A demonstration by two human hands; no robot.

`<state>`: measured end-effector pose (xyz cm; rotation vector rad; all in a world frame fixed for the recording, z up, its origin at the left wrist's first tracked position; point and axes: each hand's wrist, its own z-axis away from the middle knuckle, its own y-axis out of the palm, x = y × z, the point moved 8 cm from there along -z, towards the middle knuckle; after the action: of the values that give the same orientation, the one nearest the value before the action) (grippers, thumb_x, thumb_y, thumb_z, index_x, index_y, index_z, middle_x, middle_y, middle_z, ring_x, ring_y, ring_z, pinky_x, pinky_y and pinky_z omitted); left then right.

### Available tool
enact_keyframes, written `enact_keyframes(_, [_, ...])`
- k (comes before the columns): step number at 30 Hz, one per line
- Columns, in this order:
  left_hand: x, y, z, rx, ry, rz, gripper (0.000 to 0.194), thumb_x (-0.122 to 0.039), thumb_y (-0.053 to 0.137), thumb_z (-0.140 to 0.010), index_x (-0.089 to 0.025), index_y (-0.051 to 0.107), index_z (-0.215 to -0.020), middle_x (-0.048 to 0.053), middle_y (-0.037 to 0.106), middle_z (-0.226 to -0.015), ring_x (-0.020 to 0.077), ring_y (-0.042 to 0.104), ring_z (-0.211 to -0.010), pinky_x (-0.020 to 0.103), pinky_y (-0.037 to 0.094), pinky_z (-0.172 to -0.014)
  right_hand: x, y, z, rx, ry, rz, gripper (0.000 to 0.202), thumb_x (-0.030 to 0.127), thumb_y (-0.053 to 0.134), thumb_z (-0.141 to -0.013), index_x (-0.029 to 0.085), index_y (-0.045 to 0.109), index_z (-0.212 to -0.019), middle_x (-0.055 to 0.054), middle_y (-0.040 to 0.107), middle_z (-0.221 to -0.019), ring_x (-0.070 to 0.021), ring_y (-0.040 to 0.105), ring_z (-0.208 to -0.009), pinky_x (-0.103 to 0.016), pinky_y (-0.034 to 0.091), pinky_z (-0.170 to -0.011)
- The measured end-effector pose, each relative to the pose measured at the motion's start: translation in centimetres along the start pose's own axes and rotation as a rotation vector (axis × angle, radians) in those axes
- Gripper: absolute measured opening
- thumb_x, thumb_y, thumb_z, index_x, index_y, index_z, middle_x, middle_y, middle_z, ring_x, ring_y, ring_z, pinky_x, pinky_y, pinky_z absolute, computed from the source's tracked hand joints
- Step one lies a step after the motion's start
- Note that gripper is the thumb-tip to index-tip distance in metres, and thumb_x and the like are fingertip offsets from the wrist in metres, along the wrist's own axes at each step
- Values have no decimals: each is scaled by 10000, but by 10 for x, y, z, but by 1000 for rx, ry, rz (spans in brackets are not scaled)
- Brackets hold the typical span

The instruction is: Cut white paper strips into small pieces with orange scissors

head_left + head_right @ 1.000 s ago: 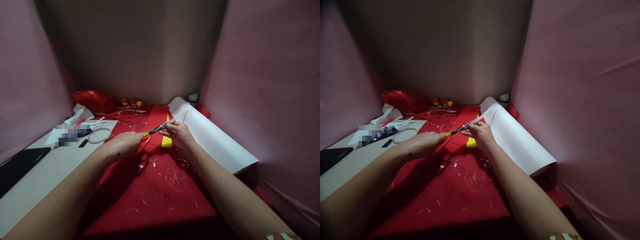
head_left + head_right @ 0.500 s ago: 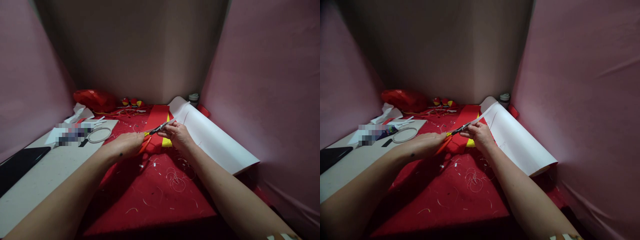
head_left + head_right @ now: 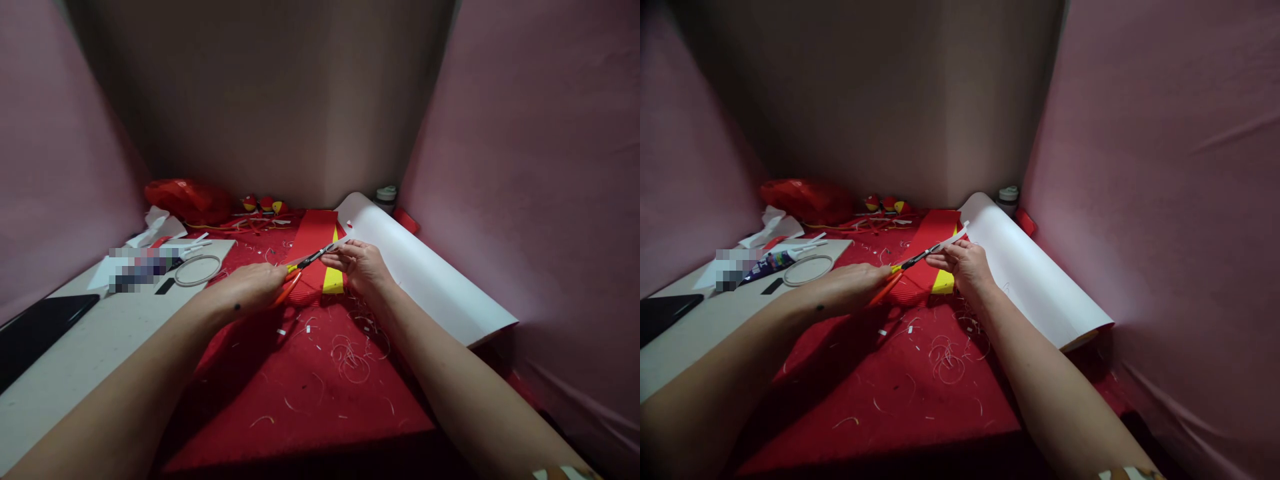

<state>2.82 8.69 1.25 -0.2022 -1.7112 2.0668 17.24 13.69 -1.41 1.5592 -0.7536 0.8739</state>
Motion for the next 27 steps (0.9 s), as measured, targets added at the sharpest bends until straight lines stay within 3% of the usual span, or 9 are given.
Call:
enact_keyframes(8, [4,9,0,16,-35,43,356,-327,256,-829,-161,495,-1034,154,637,-863,260,606,-739,315,410,-553,-5,7,3,22,23,-19,82,90,569,-649,143,508,-636,-48,651,-635,-167,640,-611,-365,536,-704])
enact_keyframes(20, [-2,-1,2,-28,2,4,339,-260,230,-843,-153,529,-964,128,635,-795,211,588,-668,284,381,-538,-3,7,3,24,6,-4,81,112,578,-662,151,507,-669,-50,653,-624,-164,644,-618,-356,532,-731])
enact_keyframes(27, [2,10,-1,-5,-12,67,386,-285,306,-811,-189,445,-1158,131,639,-899,244,602,-723,286,384,-531,-9,12,3,76,-4,-23,98,118,603,-642,136,515,-683,-46,663,-650,-186,661,-639,-328,559,-633])
